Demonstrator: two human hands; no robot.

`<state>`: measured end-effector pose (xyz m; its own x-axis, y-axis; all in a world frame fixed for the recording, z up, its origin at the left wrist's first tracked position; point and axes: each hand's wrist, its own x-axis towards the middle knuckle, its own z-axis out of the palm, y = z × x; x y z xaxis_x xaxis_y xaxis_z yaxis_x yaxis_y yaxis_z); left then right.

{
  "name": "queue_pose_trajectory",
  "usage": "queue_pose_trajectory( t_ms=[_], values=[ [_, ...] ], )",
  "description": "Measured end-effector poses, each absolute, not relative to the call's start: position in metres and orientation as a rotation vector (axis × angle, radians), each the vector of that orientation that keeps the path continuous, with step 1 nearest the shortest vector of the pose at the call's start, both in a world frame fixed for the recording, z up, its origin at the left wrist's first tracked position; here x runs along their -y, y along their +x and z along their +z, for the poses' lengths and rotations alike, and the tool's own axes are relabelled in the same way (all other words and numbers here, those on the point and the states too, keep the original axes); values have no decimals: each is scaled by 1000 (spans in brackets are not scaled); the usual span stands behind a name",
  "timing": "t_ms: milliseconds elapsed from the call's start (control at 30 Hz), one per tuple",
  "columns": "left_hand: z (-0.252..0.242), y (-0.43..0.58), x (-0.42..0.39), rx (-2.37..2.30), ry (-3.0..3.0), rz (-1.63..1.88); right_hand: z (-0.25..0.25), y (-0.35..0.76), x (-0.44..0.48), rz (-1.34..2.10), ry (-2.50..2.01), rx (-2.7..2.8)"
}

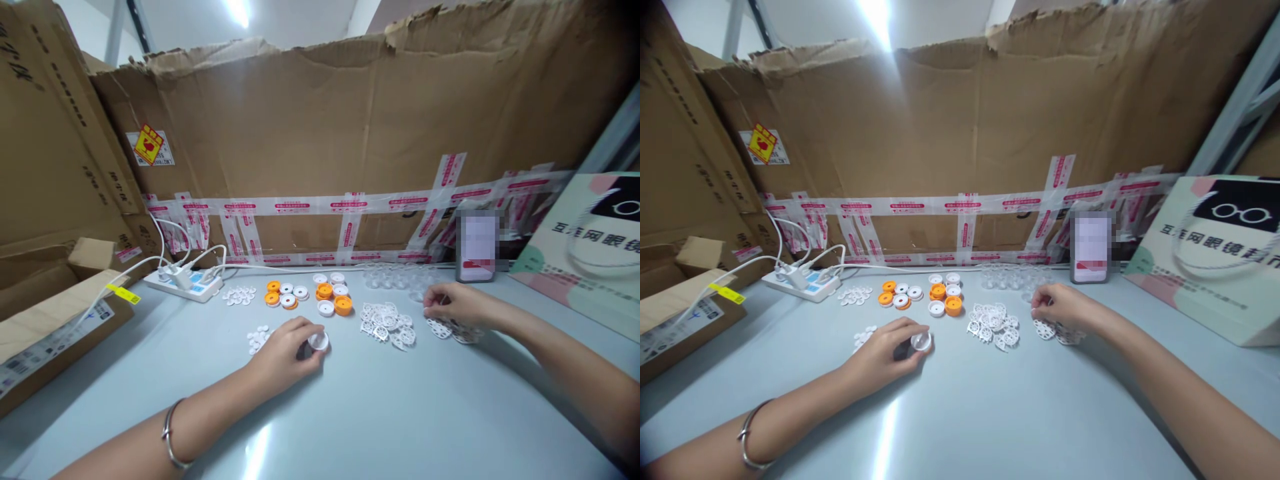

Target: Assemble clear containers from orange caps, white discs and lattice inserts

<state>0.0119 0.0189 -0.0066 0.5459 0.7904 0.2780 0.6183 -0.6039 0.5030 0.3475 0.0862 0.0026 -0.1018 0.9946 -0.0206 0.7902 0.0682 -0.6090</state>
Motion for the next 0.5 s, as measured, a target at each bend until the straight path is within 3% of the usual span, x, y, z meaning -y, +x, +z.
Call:
queue_pose_trajectory(
  t_ms=[233, 500],
  values=[
    [-8, 10, -20, -1154, 2425, 732, 23, 319, -67, 888, -1527, 1790],
    [-3, 16, -12, -1070, 2427, 998, 11, 233, -20, 1487, -1119, 1296]
  ],
)
